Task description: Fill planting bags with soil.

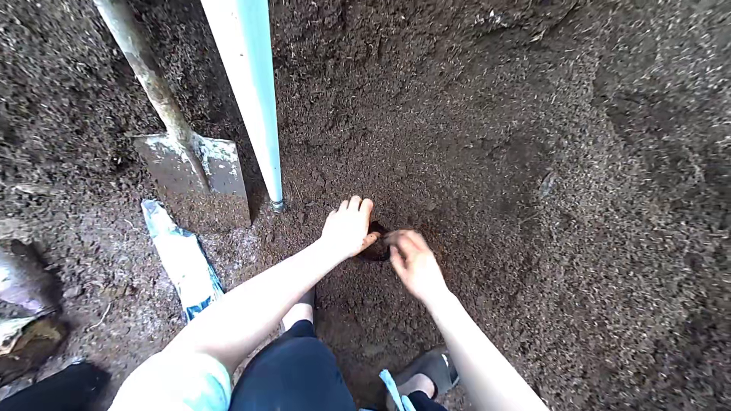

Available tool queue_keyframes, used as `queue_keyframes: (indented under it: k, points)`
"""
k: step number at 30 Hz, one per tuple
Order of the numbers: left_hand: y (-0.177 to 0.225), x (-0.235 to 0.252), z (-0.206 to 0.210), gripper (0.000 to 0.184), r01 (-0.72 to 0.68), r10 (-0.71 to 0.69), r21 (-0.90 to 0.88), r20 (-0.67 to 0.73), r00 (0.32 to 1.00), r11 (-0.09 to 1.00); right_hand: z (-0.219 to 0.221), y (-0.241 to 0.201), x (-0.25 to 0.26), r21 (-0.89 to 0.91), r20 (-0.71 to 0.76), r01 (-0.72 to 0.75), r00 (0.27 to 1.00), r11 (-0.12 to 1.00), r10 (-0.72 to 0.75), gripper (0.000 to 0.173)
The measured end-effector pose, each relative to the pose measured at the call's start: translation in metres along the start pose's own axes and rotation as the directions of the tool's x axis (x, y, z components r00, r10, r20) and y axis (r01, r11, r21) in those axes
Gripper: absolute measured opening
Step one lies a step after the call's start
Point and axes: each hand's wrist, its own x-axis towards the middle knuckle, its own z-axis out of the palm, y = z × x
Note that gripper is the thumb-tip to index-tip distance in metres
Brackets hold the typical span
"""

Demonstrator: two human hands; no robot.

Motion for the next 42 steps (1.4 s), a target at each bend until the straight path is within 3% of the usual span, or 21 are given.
queue_keyframes:
  k: [2,4,6,8,11,14,16,18,21,24,26,28,31,33,35,36,38,39,42]
  points:
    - [0.005,0.021,0.015,0.051,-0.013,0.004,0.114,0.08,0.997,0.993,0.004,-0.019,0.003,-0.018,0.251,-0.039,0.967,0.999,0.042,0.038]
    - [0.012,0.028,0.029,0.037,-0.056,0.037,0.116,0.165,0.986,0.992,0.011,-0.029,0.001,-0.081,0.42,-0.133,0.894,0.988,0.155,0.061]
    - [0.014,0.019,0.045,0.034,-0.135,0.123,0.052,0.178,0.976,0.99,0.021,-0.03,-0.019,-0.106,0.404,-0.157,0.895,0.982,0.187,0.085]
    - [0.017,-0.005,0.056,0.035,-0.223,0.221,-0.011,0.217,0.951,0.975,0.04,-0.025,-0.049,-0.112,0.322,-0.122,0.934,0.986,0.152,0.094]
    - [0.019,-0.037,0.074,0.034,-0.398,0.41,-0.101,0.286,0.866,0.912,0.072,-0.024,-0.083,-0.14,0.325,-0.146,0.928,0.979,0.184,0.089]
    - [0.017,-0.04,0.086,0.03,-0.544,0.545,-0.106,0.329,0.771,0.833,0.097,-0.024,-0.089,-0.168,0.344,-0.165,0.914,0.972,0.215,0.071]
    - [0.015,-0.038,0.089,0.03,-0.559,0.566,-0.128,0.335,0.753,0.819,0.1,-0.027,-0.079,-0.212,0.426,-0.18,0.867,0.961,0.256,0.058]
    - [0.011,-0.035,0.093,0.03,-0.553,0.567,-0.142,0.317,0.761,0.821,0.101,-0.031,-0.06,-0.24,0.534,-0.238,0.777,0.941,0.332,0.056]
    - [0.01,-0.028,0.092,0.034,-0.512,0.529,-0.135,0.28,0.801,0.848,0.103,-0.032,-0.042,-0.236,0.549,-0.316,0.737,0.919,0.395,0.055]
    - [0.014,-0.015,0.07,0.04,-0.387,0.419,-0.172,0.236,0.876,0.906,0.084,-0.025,-0.026,-0.23,0.524,-0.305,0.762,0.924,0.381,0.059]
    - [0.009,-0.007,0.045,0.038,-0.291,0.334,-0.25,0.151,0.931,0.923,0.057,-0.019,-0.016,-0.175,0.398,-0.197,0.882,0.965,0.252,0.053]
    - [0.002,-0.004,0.017,0.032,-0.178,0.213,-0.277,0.103,0.972,0.944,0.038,-0.005,-0.011,-0.154,0.161,0.04,0.987,0.987,-0.015,0.04]
    - [0.003,-0.006,-0.017,0.058,0.08,-0.082,0.02,0.181,0.98,0.997,0.028,0.018,0.001,-0.197,0.012,0.255,0.966,0.947,-0.258,0.027]
    - [0.012,-0.002,-0.019,0.085,0.119,-0.155,0.179,0.206,0.966,0.977,0.028,0.028,0.008,-0.232,0.028,0.311,0.949,0.922,-0.314,0.018]
    - [0.02,0.01,-0.007,0.091,0.01,-0.062,0.23,0.22,0.974,0.973,0.031,0.03,0.011,-0.27,0.014,0.37,0.925,0.889,-0.38,0.013]
    - [0.022,0.018,0.001,0.08,-0.079,0.017,0.252,0.24,0.971,0.964,0.032,0.028,0.01,-0.29,-0.005,0.394,0.911,0.872,-0.413,0.012]
    - [0.015,0.038,0.02,0.041,-0.3,0.222,0.276,0.281,0.934,0.913,0.031,0.027,0.007,-0.324,-0.034,0.402,0.9,0.857,-0.435,0.012]
    - [0.008,0.048,0.028,0.033,-0.408,0.327,0.278,0.294,0.898,0.87,0.029,0.028,0.004,-0.334,-0.04,0.382,0.908,0.862,-0.418,0.012]
    - [-0.005,0.057,0.035,0.035,-0.589,0.511,0.223,0.323,0.797,0.777,0.012,0.034,-0.008,-0.328,-0.044,0.262,0.955,0.908,-0.292,0.016]
